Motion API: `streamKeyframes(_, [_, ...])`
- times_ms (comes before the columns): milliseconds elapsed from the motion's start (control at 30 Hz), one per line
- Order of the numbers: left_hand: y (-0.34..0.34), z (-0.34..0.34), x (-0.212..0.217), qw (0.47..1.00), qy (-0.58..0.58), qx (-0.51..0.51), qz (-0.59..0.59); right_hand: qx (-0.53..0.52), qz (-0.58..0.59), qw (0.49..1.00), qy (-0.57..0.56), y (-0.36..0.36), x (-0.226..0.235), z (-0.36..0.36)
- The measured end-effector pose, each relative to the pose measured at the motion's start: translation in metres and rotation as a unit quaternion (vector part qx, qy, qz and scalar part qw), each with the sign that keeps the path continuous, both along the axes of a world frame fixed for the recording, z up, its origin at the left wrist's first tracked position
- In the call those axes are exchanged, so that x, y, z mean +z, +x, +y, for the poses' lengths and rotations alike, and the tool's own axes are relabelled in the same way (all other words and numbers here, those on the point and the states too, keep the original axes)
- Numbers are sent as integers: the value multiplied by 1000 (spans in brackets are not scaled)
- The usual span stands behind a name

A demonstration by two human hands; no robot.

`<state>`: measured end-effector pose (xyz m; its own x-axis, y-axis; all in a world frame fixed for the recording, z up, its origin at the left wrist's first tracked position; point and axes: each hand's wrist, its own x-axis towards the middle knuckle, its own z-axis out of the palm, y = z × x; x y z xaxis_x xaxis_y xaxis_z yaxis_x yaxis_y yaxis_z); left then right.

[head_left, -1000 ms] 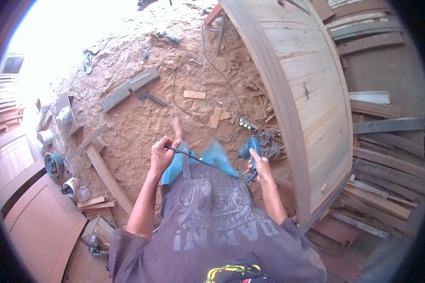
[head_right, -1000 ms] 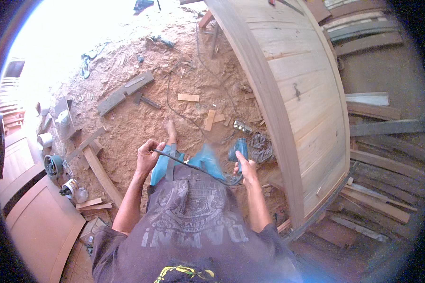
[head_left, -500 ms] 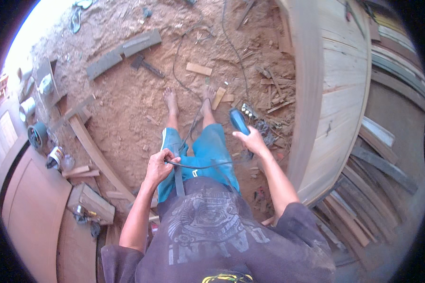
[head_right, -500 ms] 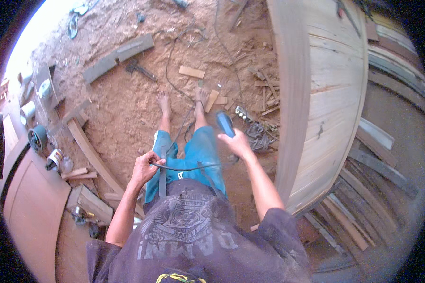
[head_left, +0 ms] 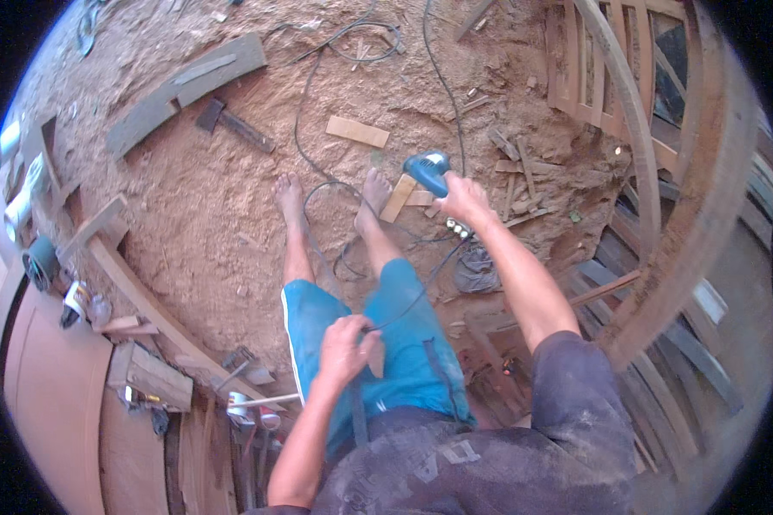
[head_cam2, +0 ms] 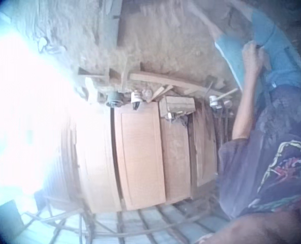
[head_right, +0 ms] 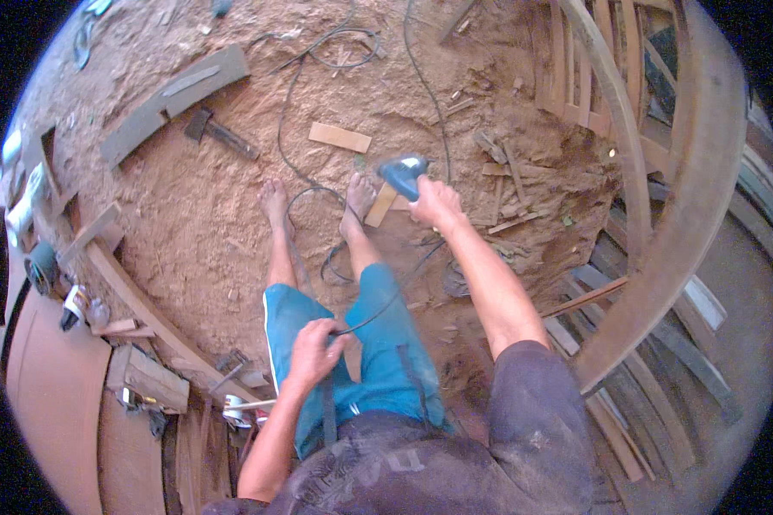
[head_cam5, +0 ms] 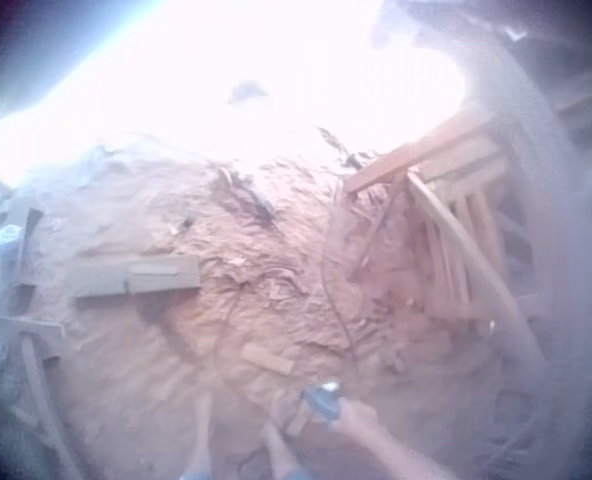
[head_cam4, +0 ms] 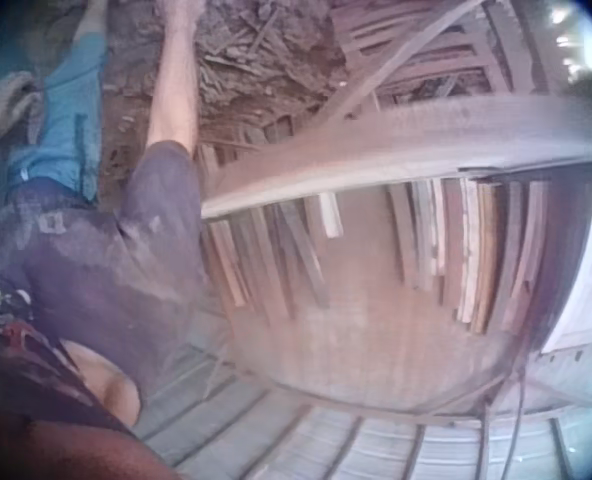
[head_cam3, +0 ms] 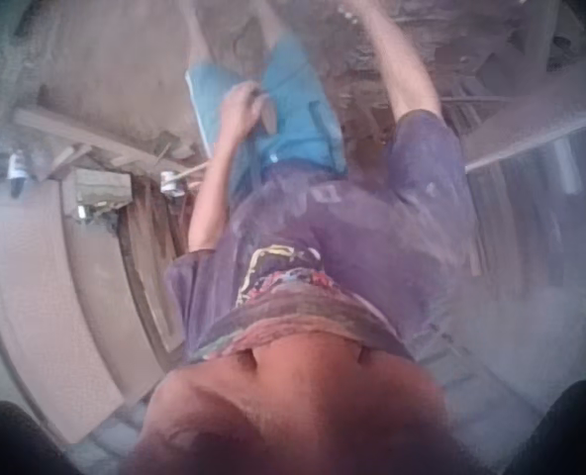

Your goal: The person uses a hammer and a metal splitting tool to split thin wooden strips on a workbench. They repeatedly position the tool and strike it to separate the wood into smaller pieces.

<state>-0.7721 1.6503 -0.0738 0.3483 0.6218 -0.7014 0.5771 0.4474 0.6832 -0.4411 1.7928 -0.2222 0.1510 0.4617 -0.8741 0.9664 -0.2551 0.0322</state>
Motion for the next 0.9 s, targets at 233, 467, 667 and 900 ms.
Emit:
streamKeyframes(233, [115,46,-62,981,21,-47,-189,194,-129,964,131,130,-83,51])
streamKeyframes(467, [130,11,-68,973,-95,-60,-200,346,-254,825,367,248,-82,47])
streamKeyframes(667, [30,-1,-58,992,-112,-2,-58,-84,-27,993,77,88,-87,-49])
streamKeyframes(900, [-52,15,-31,995,-22,88,30,-298,381,874,-48,-229,21,-125])
